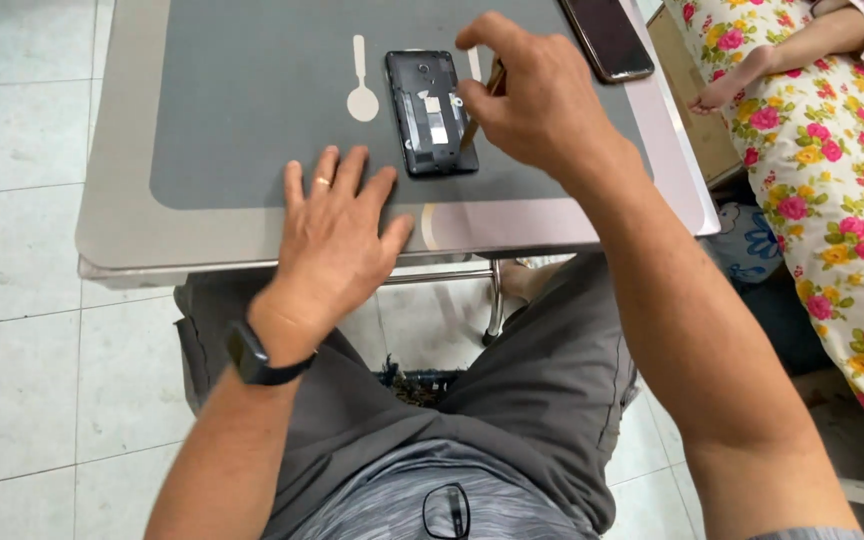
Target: The person is using a small screwdriver to remove multiple screws from the internal frame of a mobile phone.
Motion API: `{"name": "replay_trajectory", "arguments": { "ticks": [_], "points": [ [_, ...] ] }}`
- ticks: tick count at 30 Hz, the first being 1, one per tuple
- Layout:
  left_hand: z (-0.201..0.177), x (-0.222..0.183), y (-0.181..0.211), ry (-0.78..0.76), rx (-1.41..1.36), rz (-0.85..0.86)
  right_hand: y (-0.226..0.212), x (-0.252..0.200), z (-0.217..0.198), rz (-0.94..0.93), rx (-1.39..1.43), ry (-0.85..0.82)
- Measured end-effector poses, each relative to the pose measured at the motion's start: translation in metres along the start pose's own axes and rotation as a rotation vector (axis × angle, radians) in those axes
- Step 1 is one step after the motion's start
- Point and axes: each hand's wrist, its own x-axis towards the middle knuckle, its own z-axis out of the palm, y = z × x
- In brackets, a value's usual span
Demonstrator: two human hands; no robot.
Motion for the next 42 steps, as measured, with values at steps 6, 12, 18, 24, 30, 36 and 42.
{"name": "replay_trajectory", "arguments": {
  "ticks": [6, 12, 18, 24, 30, 36, 42],
  "points": [
    [0.013, -0.019, 0.002, 0.332, 0.073, 0.102, 0.005, 0.003, 0.011, 0.024, 0.014, 0.004],
    [0.015, -0.020, -0.001, 0.270, -0.005, 0.077, 0.006, 0.001, 0.015, -0.042, -0.100, 0.103],
    [-0.016, 0.006, -0.010, -0.092, -0.079, 0.002, -0.021, -0.002, -0.010, 0.008, -0.051, -0.111],
    [-0.072, 0.066, -0.015, -0.400, -0.088, -0.103, -0.001, -0.011, -0.003, -0.029, -0.068, -0.012],
    [-0.007, 0.140, -0.060, -0.167, -0.144, 0.001, -0.020, -0.024, -0.029, -0.075, 0.064, -0.131],
    [0.032, 0.180, -0.076, 0.028, -0.147, 0.222, -0.012, -0.027, -0.028, -0.127, 0.095, -0.089],
    [0.040, 0.183, -0.078, 0.158, -0.081, 0.377, -0.008, -0.023, -0.029, -0.178, 0.067, -0.170]
  ]
}}
